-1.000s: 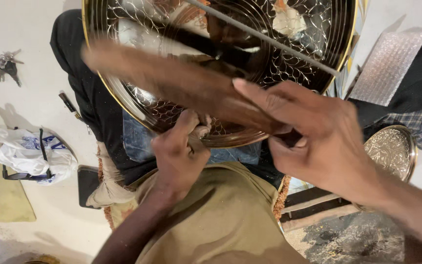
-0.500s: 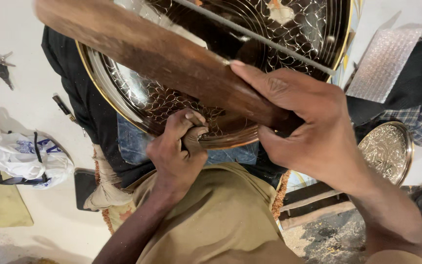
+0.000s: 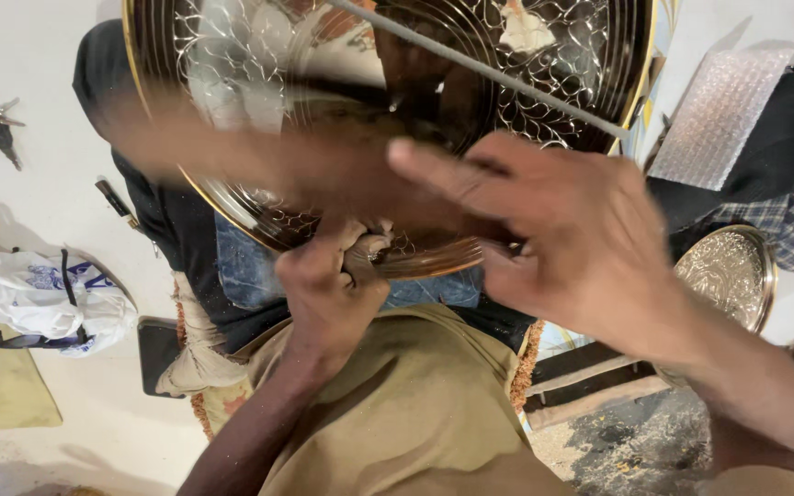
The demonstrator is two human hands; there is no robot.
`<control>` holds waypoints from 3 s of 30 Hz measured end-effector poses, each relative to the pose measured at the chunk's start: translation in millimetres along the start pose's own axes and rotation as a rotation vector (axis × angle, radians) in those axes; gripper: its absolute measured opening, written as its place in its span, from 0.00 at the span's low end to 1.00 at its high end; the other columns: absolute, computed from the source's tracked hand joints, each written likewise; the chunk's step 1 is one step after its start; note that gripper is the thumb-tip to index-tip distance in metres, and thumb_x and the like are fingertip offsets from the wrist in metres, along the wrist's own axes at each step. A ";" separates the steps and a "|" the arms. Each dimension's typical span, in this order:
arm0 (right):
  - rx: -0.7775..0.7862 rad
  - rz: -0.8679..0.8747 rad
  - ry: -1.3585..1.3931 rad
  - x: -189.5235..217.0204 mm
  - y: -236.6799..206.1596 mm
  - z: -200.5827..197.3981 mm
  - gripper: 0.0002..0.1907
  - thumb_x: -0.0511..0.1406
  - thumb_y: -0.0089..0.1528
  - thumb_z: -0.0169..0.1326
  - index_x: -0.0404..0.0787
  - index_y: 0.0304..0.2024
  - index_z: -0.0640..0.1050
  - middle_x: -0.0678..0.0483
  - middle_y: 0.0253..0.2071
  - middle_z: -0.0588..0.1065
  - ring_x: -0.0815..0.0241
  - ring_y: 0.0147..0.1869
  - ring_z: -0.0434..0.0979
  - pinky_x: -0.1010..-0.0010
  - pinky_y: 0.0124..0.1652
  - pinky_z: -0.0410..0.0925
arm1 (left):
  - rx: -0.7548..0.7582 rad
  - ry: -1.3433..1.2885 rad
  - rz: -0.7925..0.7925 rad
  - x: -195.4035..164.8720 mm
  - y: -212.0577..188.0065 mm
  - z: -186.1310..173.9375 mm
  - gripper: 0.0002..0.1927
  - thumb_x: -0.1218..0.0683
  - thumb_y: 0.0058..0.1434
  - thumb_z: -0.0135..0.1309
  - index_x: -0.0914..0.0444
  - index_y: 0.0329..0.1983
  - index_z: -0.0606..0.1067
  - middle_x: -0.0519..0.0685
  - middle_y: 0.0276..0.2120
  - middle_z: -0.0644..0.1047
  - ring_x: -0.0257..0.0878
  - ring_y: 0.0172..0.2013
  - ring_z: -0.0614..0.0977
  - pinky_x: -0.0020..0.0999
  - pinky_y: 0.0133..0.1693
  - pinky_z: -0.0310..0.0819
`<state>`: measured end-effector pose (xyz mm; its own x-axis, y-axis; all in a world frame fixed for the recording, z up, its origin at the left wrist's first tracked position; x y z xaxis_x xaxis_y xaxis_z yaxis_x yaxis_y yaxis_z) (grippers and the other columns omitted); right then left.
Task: The person sits on the floor and repeatedly strikes a large ornate metal plate with a wooden mallet. The plate is held steady with the left hand while the right hand delivers controlled hammer blows to the surface.
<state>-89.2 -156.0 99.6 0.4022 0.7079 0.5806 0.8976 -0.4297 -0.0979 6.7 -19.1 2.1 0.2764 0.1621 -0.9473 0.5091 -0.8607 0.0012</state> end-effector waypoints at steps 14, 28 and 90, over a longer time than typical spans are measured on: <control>0.048 0.000 -0.195 -10.7 -13.1 8.3 0.42 0.29 0.46 0.56 0.60 0.63 0.77 0.59 0.28 0.75 0.65 0.15 0.61 0.70 0.15 0.54 | 0.029 0.155 0.051 -4.0 2.7 3.8 0.13 0.71 0.51 0.50 0.70 0.40 0.73 0.56 0.37 0.83 0.43 0.39 0.88 0.31 0.42 0.83; -0.153 0.029 0.253 -14.0 -10.7 -18.1 0.38 0.25 0.53 0.57 0.48 0.67 0.73 0.57 0.40 0.78 0.70 0.27 0.71 0.75 0.28 0.63 | -0.131 0.144 0.075 -11.5 1.5 3.9 0.12 0.73 0.61 0.50 0.70 0.45 0.73 0.54 0.39 0.82 0.41 0.38 0.88 0.30 0.41 0.85; -0.665 0.409 0.422 -52.2 -149.4 40.1 0.36 0.21 0.51 0.58 0.32 0.64 0.73 0.47 0.48 0.80 0.66 0.42 0.82 0.79 0.40 0.74 | 0.983 0.465 0.219 11.0 34.8 78.5 0.14 0.54 0.58 0.58 0.56 0.49 0.78 0.52 0.24 0.81 0.44 0.22 0.82 0.44 0.31 0.79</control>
<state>-237.1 -106.3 51.5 0.4510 0.2180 0.8655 0.3542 -0.9338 0.0507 -36.5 -85.1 -33.4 0.6650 -0.0518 -0.7451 -0.3993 -0.8677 -0.2961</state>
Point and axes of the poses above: each hand's wrist, its own y-axis towards the middle knuckle, its own z-axis out of the palm, x = y × z, the point moved 10 cm from there along y, towards the middle knuckle
